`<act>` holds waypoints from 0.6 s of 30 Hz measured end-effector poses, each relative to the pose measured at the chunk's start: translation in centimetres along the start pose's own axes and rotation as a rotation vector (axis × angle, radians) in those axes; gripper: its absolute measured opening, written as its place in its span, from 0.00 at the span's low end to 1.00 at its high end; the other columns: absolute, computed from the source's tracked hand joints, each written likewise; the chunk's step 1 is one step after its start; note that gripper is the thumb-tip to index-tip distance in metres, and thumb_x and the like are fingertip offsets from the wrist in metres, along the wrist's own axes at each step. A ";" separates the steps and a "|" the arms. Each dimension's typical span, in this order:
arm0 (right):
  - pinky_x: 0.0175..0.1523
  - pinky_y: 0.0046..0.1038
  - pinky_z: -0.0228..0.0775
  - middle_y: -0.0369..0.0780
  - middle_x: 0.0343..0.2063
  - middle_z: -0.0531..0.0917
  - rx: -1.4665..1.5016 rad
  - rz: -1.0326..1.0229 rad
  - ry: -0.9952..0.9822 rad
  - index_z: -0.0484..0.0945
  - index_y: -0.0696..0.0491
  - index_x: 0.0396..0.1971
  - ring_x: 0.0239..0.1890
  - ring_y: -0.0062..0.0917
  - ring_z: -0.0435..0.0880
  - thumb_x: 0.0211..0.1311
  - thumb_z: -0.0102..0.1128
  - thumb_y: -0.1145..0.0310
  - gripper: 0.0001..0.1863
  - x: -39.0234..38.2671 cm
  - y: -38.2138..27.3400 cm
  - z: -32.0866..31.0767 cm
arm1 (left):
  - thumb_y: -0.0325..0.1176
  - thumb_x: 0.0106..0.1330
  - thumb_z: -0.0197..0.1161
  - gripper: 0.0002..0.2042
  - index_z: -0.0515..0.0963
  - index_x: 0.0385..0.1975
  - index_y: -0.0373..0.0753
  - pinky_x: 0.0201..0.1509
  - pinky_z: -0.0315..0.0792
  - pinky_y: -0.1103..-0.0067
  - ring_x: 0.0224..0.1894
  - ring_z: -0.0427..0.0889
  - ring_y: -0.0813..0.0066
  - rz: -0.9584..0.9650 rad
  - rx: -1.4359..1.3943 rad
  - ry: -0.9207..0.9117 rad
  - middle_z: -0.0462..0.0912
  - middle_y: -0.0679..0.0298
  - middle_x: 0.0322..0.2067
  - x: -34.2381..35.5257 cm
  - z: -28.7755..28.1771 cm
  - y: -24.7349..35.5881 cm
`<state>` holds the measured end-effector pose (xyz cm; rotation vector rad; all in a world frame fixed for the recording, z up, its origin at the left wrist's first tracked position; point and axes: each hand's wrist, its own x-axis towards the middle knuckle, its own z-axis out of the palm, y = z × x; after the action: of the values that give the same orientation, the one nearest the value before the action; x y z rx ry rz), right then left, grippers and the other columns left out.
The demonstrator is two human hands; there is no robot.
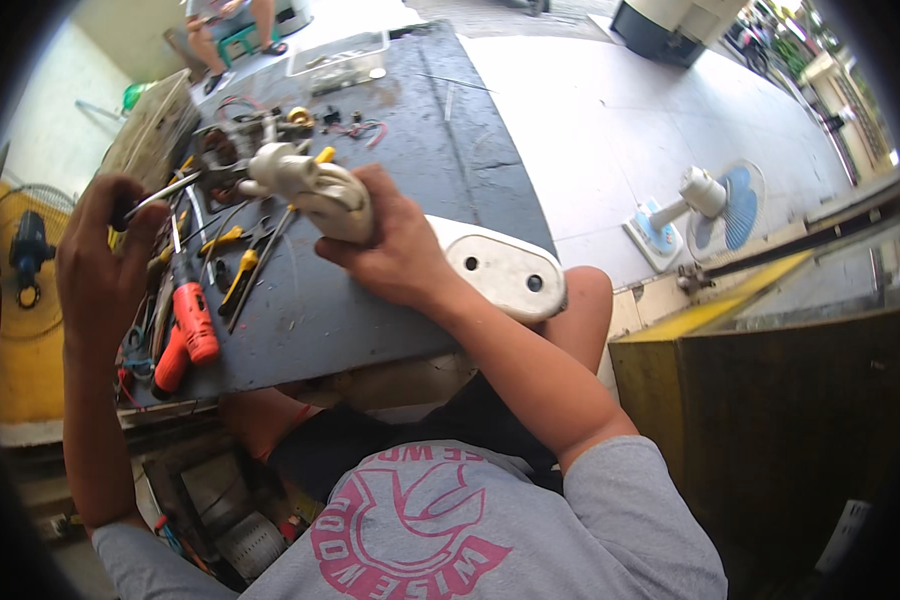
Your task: The person disassembles a small white electrical appliance, likely a fan, using a cordless drill and screwdriver. They remove screws, separate the housing, inspect internal wiring and components, and reassemble the unit by securing the casing with screws and applying adhesive to a mounting point.
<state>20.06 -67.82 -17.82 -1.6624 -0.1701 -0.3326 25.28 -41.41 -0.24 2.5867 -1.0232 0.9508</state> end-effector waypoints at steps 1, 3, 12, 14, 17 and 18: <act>0.56 0.38 0.80 0.44 0.45 0.88 0.005 -0.016 0.003 0.75 0.47 0.57 0.49 0.37 0.90 0.58 0.83 0.66 0.30 0.0 0.0 0.0 | 0.48 0.77 0.68 0.19 0.77 0.32 0.37 0.34 0.73 0.63 0.28 0.80 0.52 0.063 0.006 0.018 0.80 0.56 0.26 0.0 0.3 0.1; 0.55 0.32 0.78 0.39 0.45 0.86 -0.014 -0.032 -0.005 0.74 0.48 0.59 0.48 0.25 0.85 0.60 0.84 0.66 0.31 0.0 0.0 -0.1 | 0.45 0.77 0.68 0.17 0.78 0.36 0.37 0.36 0.74 0.63 0.30 0.80 0.51 0.147 0.042 0.030 0.81 0.54 0.28 0.1 0.8 0.0; 0.56 0.35 0.79 0.43 0.46 0.88 -0.004 -0.116 0.030 0.74 0.50 0.58 0.49 0.33 0.89 0.58 0.84 0.66 0.32 0.3 0.4 0.1 | 0.44 0.84 0.60 0.18 0.77 0.37 0.34 0.39 0.72 0.61 0.33 0.79 0.49 -0.106 0.133 -0.193 0.79 0.51 0.28 0.3 -0.5 -1.0; 0.56 0.36 0.79 0.44 0.46 0.88 -0.005 -0.125 0.040 0.74 0.50 0.58 0.50 0.35 0.89 0.57 0.84 0.67 0.32 0.2 0.4 0.2 | 0.46 0.84 0.58 0.19 0.77 0.38 0.34 0.39 0.72 0.63 0.32 0.80 0.52 -0.055 0.149 -0.161 0.79 0.51 0.28 -0.1 -0.3 -0.9; 0.56 0.38 0.79 0.46 0.47 0.88 -0.023 -0.133 0.058 0.74 0.50 0.58 0.50 0.39 0.89 0.57 0.84 0.67 0.32 0.2 0.6 0.3 | 0.47 0.85 0.57 0.19 0.79 0.41 0.34 0.39 0.72 0.66 0.31 0.80 0.61 -0.078 0.184 -0.241 0.81 0.54 0.29 -0.3 -0.1 -2.4; 0.56 0.38 0.79 0.46 0.47 0.88 -0.027 -0.121 0.057 0.74 0.50 0.58 0.50 0.41 0.89 0.57 0.84 0.68 0.32 0.2 0.7 0.4 | 0.47 0.85 0.57 0.19 0.80 0.42 0.35 0.39 0.72 0.67 0.31 0.80 0.64 -0.119 0.147 -0.223 0.81 0.55 0.30 -0.4 0.2 -3.2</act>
<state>20.48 -67.57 -18.51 -1.6711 -0.2245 -0.4752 27.33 -38.89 -0.53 2.8915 -0.8651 0.7475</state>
